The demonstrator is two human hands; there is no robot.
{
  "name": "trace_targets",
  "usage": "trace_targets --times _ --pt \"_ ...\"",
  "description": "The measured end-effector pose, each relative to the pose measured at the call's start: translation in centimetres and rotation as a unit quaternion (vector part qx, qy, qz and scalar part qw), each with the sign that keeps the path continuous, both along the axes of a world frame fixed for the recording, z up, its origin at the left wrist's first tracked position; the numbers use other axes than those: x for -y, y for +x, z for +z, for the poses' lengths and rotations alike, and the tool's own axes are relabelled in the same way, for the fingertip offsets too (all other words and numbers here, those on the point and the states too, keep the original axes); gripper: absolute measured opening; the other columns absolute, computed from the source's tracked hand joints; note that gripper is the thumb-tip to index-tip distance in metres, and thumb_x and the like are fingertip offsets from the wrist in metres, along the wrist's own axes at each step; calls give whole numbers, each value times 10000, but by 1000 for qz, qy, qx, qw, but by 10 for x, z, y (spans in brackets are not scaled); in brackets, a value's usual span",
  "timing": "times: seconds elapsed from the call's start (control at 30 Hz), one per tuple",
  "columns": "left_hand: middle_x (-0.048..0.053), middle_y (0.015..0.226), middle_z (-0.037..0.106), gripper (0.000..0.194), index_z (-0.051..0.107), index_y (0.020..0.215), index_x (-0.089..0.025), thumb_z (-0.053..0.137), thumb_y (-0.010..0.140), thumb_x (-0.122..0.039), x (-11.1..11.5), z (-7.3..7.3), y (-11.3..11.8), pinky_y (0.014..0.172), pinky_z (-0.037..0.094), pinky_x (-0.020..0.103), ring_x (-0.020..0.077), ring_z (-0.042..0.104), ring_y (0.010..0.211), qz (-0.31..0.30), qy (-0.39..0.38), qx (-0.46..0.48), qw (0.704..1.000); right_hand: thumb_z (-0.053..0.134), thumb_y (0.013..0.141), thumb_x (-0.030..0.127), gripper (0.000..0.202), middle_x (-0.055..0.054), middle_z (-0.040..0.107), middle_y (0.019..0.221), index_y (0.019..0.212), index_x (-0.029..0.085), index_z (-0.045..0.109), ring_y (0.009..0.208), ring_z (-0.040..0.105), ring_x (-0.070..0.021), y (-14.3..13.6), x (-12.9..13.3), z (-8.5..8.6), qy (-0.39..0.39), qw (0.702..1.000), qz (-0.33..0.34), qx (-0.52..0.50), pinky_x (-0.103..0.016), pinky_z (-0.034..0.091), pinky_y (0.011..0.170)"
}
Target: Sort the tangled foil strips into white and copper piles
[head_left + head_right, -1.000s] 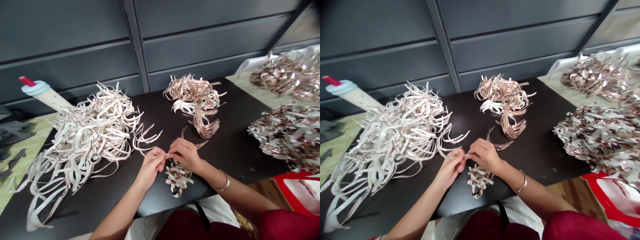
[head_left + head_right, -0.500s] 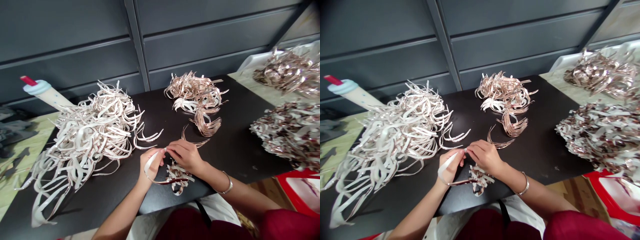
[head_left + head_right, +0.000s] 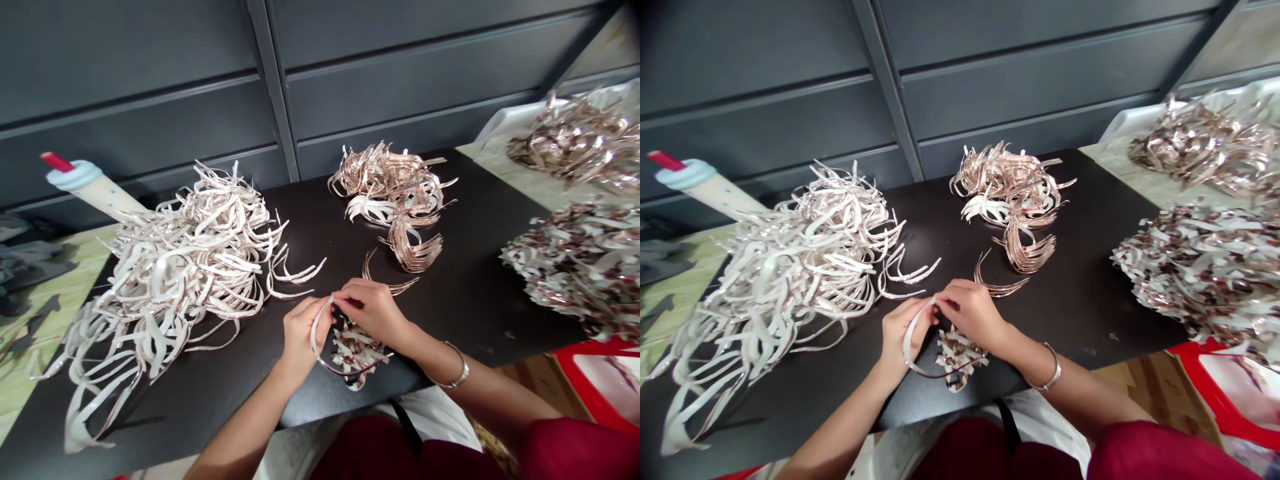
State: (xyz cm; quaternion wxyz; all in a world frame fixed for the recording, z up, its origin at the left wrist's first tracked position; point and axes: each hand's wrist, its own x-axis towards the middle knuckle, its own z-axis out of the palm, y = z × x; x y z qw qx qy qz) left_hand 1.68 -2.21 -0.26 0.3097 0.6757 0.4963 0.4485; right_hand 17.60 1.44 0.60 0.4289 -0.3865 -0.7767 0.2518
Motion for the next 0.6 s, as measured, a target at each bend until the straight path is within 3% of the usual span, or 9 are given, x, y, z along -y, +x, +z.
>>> trace_targets --times 0.17,0.47,0.6 --pt "60 770 648 253 694 1015 -191 479 882 -204 3 2 0 642 469 253 156 599 681 -27 37 -45 998 576 790 118 160 -3 596 606 663 157 666 528 522 -95 3 -1 5 -64 998 17 -7 -199 400 496" --pt "59 771 644 248 693 1004 -186 483 876 -161 2 2 3 645 468 248 153 603 683 -37 37 -53 997 532 704 47 172 21 525 559 586 159 587 504 470 -82 1 -2 2 -14 1000 -7 15 -185 364 484" --pt "33 717 646 225 705 970 -189 504 870 -178 -1 1 2 626 463 236 140 606 635 -17 3 -39 999 546 736 77 154 15 545 570 626 155 622 501 481 -79 4 -5 -1 -27 1000 10 -5 -181 375 482"
